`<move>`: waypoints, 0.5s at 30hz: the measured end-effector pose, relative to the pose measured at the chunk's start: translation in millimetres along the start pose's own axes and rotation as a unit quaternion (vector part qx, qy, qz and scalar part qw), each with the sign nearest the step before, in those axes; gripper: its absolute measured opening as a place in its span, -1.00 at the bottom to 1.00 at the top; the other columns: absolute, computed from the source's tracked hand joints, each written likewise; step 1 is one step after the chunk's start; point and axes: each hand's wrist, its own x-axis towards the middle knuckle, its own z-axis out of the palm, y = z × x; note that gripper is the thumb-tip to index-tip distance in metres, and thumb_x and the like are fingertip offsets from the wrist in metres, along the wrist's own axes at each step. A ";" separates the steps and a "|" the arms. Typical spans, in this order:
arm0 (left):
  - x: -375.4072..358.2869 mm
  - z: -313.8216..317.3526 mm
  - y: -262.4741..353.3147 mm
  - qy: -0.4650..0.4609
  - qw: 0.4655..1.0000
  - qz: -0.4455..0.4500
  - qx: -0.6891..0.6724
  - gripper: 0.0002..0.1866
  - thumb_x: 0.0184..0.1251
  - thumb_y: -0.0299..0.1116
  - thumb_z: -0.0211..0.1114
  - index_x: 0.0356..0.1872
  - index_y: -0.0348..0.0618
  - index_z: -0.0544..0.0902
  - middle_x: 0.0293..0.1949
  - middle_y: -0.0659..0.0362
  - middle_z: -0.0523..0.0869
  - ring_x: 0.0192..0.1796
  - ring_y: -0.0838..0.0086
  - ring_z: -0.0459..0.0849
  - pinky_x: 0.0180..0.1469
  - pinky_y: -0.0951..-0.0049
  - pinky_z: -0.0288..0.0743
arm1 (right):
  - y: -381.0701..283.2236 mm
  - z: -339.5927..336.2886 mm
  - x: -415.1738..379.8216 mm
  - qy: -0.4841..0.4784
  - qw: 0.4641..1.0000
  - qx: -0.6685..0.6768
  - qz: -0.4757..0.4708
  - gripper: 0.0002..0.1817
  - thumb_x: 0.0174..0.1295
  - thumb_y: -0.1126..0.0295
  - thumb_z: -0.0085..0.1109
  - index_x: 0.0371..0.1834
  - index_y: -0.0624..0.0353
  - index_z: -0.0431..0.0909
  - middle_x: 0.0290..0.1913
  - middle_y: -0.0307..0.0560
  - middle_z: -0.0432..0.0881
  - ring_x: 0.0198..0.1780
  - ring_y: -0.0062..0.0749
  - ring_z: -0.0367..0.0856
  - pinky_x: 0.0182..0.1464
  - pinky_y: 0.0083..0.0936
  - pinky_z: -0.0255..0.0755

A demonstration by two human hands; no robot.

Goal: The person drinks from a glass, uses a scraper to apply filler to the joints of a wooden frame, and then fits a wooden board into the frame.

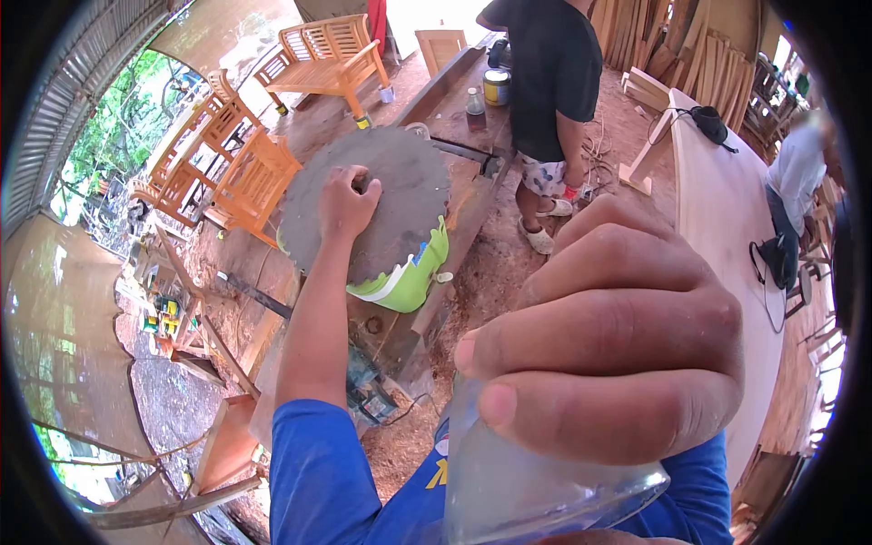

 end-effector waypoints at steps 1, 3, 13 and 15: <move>-0.2 -0.2 -0.1 0.002 1.000 0.004 -0.003 -0.65 0.24 -0.18 0.48 -0.03 -0.13 0.82 0.00 0.05 0.77 0.01 0.20 0.79 0.15 0.21 0.65 | -0.8 -1.0 1.1 0.002 1.000 0.000 -0.003 -0.81 0.21 0.30 0.48 -0.15 0.00 0.70 -0.32 -0.15 0.84 -0.46 -0.49 0.58 -0.43 -0.55 0.25; 0.3 1.7 -2.0 0.007 1.000 0.012 -0.011 -0.65 0.23 -0.18 0.48 -0.04 -0.14 0.82 -0.02 0.04 0.77 0.01 0.20 0.79 0.15 0.20 0.65 | 0.1 1.2 1.6 0.027 0.999 -0.004 -0.025 -0.81 0.19 0.31 0.48 -0.16 -0.02 0.70 -0.33 -0.16 0.84 -0.47 -0.50 0.54 -0.43 -0.56 0.23; -2.3 -0.5 1.5 0.017 0.999 0.028 -0.006 -0.65 0.23 -0.19 0.48 -0.04 -0.15 0.81 -0.04 0.03 0.77 0.00 0.17 0.78 0.14 0.19 0.65 | -0.9 -11.8 11.3 0.056 0.992 -0.034 -0.111 -0.80 0.17 0.36 0.49 -0.17 -0.11 0.69 -0.26 -0.20 0.84 -0.43 -0.53 0.45 -0.43 -0.58 0.18; -1.5 1.1 -0.9 0.020 0.999 0.034 0.001 -0.65 0.23 -0.19 0.48 -0.04 -0.15 0.81 -0.04 0.03 0.77 0.00 0.17 0.78 0.13 0.19 0.66 | -1.6 -8.1 12.3 0.088 0.989 -0.040 -0.112 -0.81 0.18 0.36 0.48 -0.16 -0.10 0.69 -0.29 -0.20 0.84 -0.46 -0.52 0.46 -0.42 -0.58 0.19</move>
